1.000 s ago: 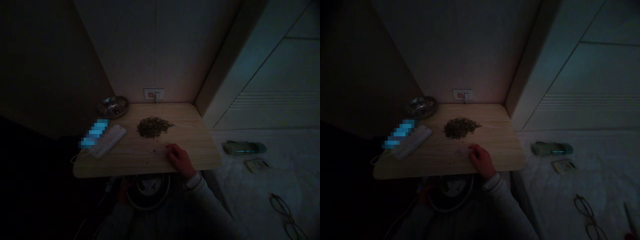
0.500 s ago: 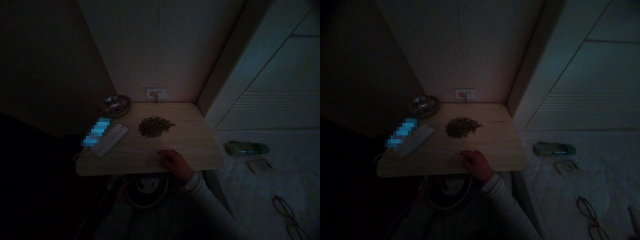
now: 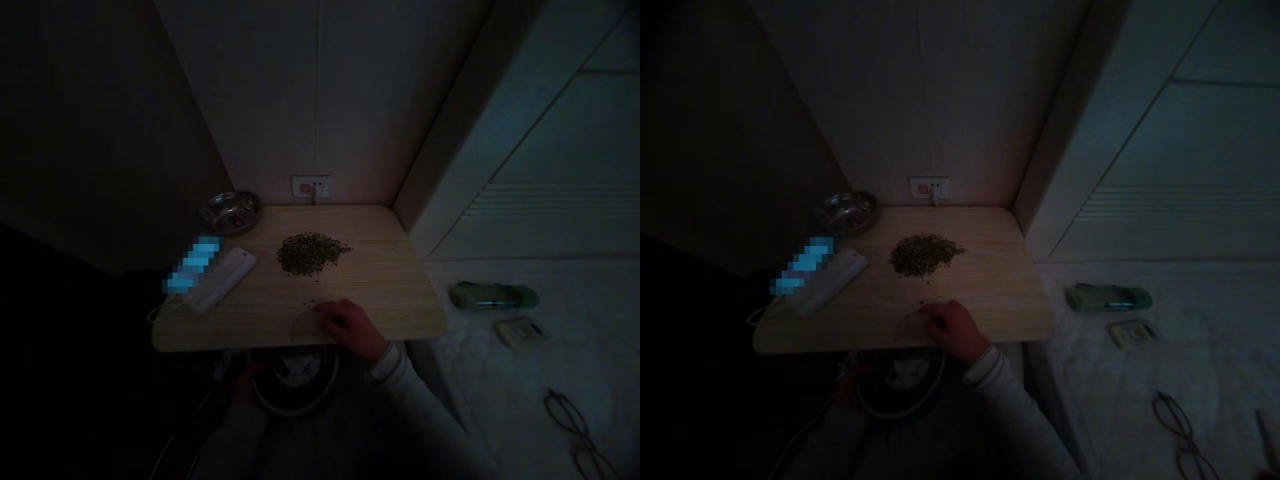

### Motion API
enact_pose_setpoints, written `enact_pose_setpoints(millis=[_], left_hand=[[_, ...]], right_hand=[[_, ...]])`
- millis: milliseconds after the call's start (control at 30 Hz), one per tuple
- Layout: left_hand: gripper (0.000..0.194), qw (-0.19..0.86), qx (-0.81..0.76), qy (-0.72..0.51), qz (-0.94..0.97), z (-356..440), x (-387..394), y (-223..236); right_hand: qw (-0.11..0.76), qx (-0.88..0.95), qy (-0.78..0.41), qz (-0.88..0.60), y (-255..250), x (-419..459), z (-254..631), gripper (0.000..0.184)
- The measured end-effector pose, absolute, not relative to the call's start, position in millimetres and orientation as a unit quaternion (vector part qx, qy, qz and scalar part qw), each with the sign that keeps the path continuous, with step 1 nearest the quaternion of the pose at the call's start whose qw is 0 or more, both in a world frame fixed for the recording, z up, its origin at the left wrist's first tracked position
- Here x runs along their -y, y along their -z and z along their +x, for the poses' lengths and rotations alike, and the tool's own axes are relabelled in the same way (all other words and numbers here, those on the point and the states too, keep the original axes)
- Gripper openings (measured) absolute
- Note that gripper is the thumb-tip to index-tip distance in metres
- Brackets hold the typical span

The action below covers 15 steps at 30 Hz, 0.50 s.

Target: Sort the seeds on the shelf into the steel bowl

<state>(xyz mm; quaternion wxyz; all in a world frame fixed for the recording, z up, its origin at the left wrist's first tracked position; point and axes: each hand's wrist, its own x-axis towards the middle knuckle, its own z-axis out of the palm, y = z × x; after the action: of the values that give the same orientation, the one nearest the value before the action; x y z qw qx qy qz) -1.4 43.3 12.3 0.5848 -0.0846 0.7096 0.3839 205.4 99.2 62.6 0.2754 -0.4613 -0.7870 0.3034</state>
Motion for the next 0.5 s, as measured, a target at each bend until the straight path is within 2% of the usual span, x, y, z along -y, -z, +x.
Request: enact_pose_setpoints(millis=[200,333,500], left_hand=[[0.038,0.550,-0.724,-0.413,-0.055,4,-43,-25],[0.035,0.583,-0.704,-0.397,-0.085,6,-45,-28],[0.035,0.565,-0.699,-0.429,-0.092,4,-45,-18]], right_hand=[[0.265,0.794,-0.313,-0.449,-66,-99,205,0.029],[0.255,0.800,-0.312,-0.445,-68,-100,205,0.030],[0.263,0.795,-0.312,-0.448,-66,-99,205,0.028]])
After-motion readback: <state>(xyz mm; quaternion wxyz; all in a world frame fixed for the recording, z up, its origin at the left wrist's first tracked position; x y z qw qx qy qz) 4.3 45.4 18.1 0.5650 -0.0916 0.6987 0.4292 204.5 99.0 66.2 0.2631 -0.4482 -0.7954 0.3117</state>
